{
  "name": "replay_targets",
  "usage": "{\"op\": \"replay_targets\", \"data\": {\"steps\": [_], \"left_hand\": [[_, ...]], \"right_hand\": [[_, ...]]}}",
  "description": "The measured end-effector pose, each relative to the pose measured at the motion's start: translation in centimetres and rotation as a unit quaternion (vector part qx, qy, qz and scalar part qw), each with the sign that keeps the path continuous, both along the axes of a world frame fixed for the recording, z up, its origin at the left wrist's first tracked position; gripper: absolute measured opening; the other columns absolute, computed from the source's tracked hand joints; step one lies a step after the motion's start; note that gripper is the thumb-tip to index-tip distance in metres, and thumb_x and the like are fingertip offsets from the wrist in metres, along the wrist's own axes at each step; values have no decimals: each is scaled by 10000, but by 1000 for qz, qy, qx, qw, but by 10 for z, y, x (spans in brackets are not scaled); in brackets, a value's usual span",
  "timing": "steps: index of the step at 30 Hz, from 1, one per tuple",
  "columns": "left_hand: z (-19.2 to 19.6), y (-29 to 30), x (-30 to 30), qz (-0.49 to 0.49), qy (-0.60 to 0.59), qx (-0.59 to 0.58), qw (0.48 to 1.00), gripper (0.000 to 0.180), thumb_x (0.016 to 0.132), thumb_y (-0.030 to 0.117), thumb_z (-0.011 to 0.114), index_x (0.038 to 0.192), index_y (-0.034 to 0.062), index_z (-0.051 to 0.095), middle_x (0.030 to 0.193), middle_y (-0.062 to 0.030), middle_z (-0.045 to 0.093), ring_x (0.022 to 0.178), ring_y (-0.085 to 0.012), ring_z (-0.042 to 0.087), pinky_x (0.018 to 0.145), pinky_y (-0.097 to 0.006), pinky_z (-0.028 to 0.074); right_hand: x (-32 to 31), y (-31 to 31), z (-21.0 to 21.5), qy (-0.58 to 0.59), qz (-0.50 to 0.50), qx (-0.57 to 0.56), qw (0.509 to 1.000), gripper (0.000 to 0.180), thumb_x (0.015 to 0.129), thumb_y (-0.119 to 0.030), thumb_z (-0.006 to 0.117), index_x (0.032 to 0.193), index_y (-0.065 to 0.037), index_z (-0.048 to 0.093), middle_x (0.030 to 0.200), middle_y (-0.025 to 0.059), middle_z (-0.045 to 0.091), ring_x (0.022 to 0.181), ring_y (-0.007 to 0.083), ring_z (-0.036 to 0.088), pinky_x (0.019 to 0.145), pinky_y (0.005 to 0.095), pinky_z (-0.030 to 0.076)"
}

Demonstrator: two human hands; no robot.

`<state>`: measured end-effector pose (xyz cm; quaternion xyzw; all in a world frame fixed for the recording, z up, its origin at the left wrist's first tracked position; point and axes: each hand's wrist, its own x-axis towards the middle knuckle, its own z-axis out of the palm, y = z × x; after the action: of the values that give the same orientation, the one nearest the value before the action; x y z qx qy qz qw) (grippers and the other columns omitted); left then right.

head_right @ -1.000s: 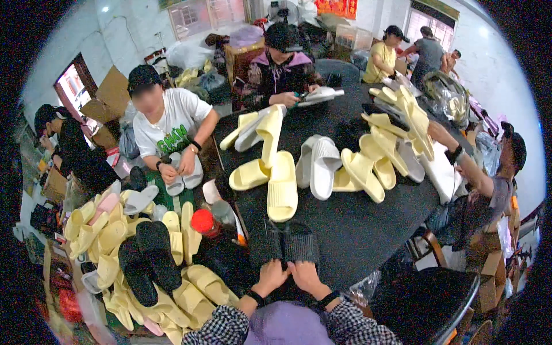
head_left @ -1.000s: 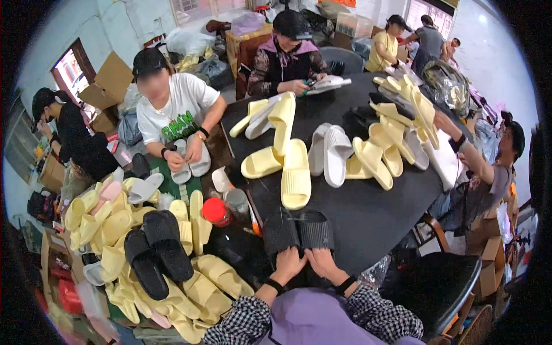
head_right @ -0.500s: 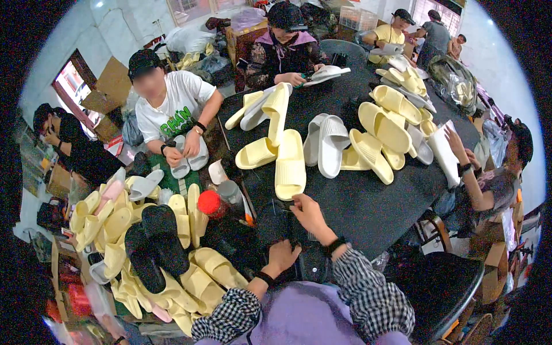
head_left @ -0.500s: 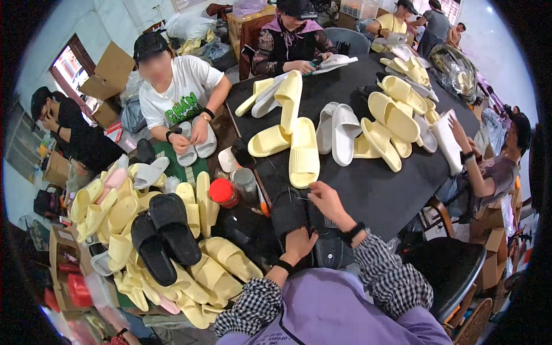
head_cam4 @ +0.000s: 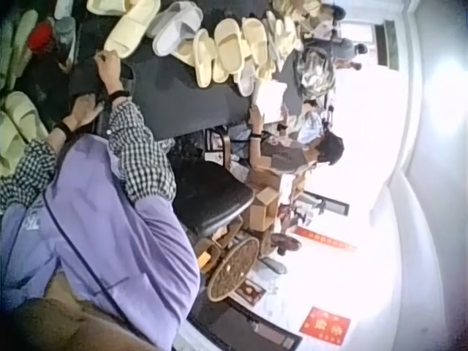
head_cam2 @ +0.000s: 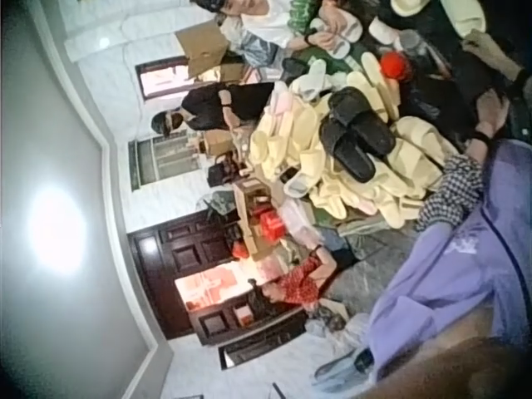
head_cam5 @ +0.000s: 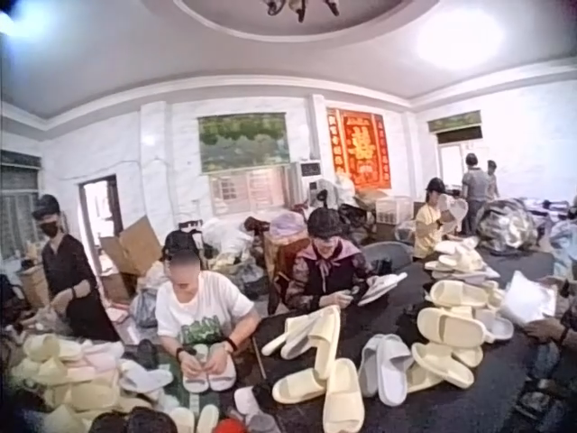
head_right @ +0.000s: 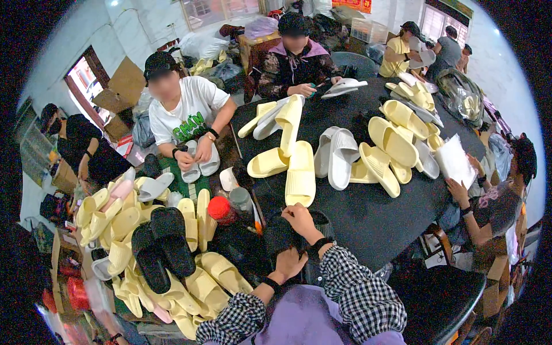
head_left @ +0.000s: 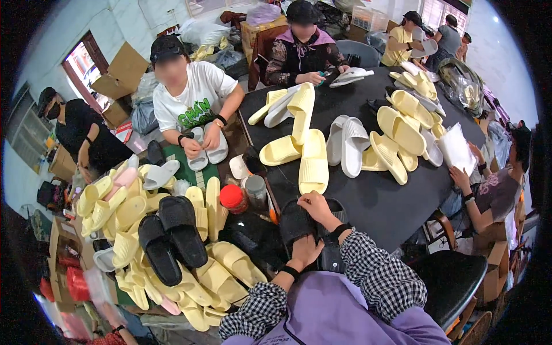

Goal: The recorder and several other workers are assembling foam slippers by checking and matching components at a large table.

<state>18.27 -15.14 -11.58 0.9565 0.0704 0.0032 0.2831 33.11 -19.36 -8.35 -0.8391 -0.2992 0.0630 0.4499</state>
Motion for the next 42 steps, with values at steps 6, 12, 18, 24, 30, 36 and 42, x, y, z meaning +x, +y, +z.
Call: {"op": "replay_targets", "data": {"steps": [6, 12, 18, 24, 30, 36, 42], "left_hand": [[5, 6, -6, -2, 4, 27, 1000, 506, 885, 436, 473, 851, -43, 633, 818, -225, 657, 793, -352, 656, 708, -418, 531], [31, 3, -24, -47, -8, 3, 999, 416, 885, 331, 580, 970, -76, 578, 962, -259, 620, 902, -374, 618, 773, -428, 503], [53, 15, -62, -48, -165, -50, 984, 376, 855, 195, 627, 1129, -48, 542, 1079, -207, 599, 1040, -358, 572, 892, -402, 472], [86, 40, -6, 94, -246, -216, 940, 155, 871, 52, 585, 1018, 27, 626, 999, -133, 635, 888, -281, 620, 756, -348, 501], [57, 47, 45, 31, -165, -287, 943, 191, 892, 58, 570, 1068, -12, 601, 1009, -170, 641, 854, -320, 626, 758, -359, 500], [49, 38, 45, 69, -163, -319, 931, 141, 908, 75, 576, 1004, -17, 622, 873, -129, 667, 802, -189, 657, 716, -300, 499], [47, 42, 47, 97, -123, -429, 890, 157, 932, 106, 567, 1006, -16, 635, 845, -67, 668, 761, -126, 610, 718, -256, 481]], "right_hand": [[-3, -9, 20, 103, -25, 28, 994, 171, 849, -165, 637, 909, -5, 636, 833, 157, 656, 731, 249, 644, 661, 339, 501], [-18, -37, -9, 236, -76, 106, 963, 164, 891, -167, 586, 911, -5, 607, 801, 43, 623, 731, 122, 574, 679, 263, 460], [-31, -39, 12, 255, -87, 219, 938, 84, 922, -112, 551, 924, -32, 575, 794, -23, 542, 719, 71, 485, 670, 220, 405], [-41, -41, 23, 212, -51, 211, 953, 105, 904, -106, 596, 923, -2, 603, 816, -3, 593, 721, 65, 514, 664, 226, 430], [-45, -46, 33, 197, -49, 179, 963, 109, 897, -95, 621, 923, 10, 612, 821, -9, 593, 727, 54, 509, 656, 214, 424], [-42, -57, 15, 170, -54, 213, 961, 192, 850, -111, 679, 995, -5, 611, 848, 25, 622, 759, 77, 564, 700, 236, 475], [-35, -53, 41, 135, -86, 264, 951, 123, 879, -16, 618, 997, 19, 616, 927, 34, 640, 814, 67, 576, 735, 223, 476]]}}
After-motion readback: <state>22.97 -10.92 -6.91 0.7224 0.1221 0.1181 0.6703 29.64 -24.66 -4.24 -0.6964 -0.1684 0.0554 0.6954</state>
